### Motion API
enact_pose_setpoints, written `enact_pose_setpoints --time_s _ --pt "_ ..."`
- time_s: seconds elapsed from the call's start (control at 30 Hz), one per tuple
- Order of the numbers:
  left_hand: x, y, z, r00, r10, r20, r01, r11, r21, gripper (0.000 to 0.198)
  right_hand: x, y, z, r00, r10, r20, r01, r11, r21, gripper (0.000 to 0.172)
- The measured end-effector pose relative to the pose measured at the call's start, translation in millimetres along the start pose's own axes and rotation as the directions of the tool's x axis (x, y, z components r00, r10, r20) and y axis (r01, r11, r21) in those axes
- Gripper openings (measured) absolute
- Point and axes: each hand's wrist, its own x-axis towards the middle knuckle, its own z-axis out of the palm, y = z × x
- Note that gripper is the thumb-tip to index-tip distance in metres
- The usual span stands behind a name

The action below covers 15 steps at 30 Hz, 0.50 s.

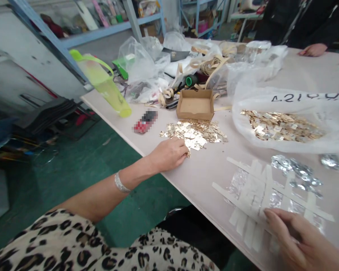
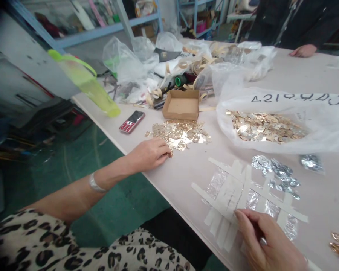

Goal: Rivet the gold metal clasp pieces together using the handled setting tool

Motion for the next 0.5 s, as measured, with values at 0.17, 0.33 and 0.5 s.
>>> enact_pose_setpoints --time_s 0.17,0.33,0.5 --pt "9.8 4.2 -2.1 0.997 0.048 0.056 -0.048 0.999 -0.002 0.018 -4.3 -25.9 7.9 0.996 0.094 0.01 -0.095 0.994 0.057 0.047" --pt "22.8 -4.5 -12.2 0.985 0.106 0.134 -0.076 0.974 -0.212 0.018 -10.5 -30.5 14.3 0.991 0.125 -0.051 -0.11 0.967 0.229 0.046" --pt "39.2 -10.6 -20.5 0.957 0.18 0.228 -0.116 0.956 -0.269 0.017 -13.8 -23.4 19.2 0.972 0.204 -0.116 -0.142 0.904 0.402 0.04"
